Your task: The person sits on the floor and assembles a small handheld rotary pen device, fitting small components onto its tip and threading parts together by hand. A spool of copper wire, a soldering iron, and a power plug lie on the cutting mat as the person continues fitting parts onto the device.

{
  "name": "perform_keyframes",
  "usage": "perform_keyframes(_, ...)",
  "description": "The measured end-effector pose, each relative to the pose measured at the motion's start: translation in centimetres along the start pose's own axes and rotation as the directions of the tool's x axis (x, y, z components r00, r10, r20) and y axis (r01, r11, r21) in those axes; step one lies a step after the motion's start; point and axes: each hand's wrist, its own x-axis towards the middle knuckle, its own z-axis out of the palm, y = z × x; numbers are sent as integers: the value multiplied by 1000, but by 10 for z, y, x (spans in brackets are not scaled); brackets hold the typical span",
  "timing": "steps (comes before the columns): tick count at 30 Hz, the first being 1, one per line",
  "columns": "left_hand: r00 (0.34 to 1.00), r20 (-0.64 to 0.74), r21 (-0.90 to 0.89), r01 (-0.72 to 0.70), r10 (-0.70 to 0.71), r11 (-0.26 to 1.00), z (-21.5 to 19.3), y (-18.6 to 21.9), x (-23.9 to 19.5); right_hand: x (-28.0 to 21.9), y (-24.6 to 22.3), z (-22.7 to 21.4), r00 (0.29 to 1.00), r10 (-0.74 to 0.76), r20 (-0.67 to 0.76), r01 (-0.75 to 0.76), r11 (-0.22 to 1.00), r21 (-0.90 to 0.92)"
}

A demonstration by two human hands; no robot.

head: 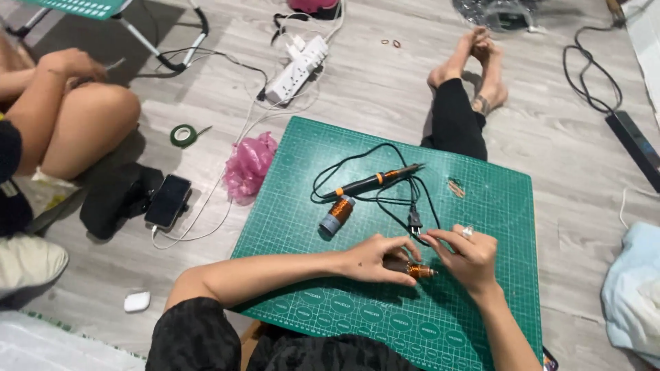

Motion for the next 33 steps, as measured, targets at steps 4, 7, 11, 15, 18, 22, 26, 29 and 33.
perform_keyframes(4,999,-11,-8,-37,37,999,-1,7,4,1,-2,-1,998,68,6,-68,992,107)
perform_keyframes(7,992,-85,12,-91,92,996,0,-8,6,3,-4,-5,997,76,3,-76,991,110)
perform_keyframes(11,977,-187,15,-98,99,995,2,-5,6,-3,1,-5,996,93,18,-94,988,120)
perform_keyframes(15,957,-285,-66,-69,47,995,2,-7,8,9,-10,-10,975,150,164,-182,963,197)
perform_keyframes(18,945,-327,-144,-49,-1,988,1,-3,10,6,-5,-10,936,203,288,-284,919,274)
perform_keyframes(22,929,-370,-235,-76,-17,969,-1,-4,10,6,-1,-11,859,274,433,-416,866,276)
perform_keyframes(26,929,-371,-244,-101,4,965,-1,-5,9,2,3,-10,790,336,513,-513,821,252)
perform_keyframes(29,936,-349,-206,-112,34,972,-1,-4,8,-5,11,-7,717,395,574,-620,737,268)
perform_keyframes(33,973,-203,-141,-141,110,980,1,-1,6,-9,17,-7,686,462,562,-670,702,241)
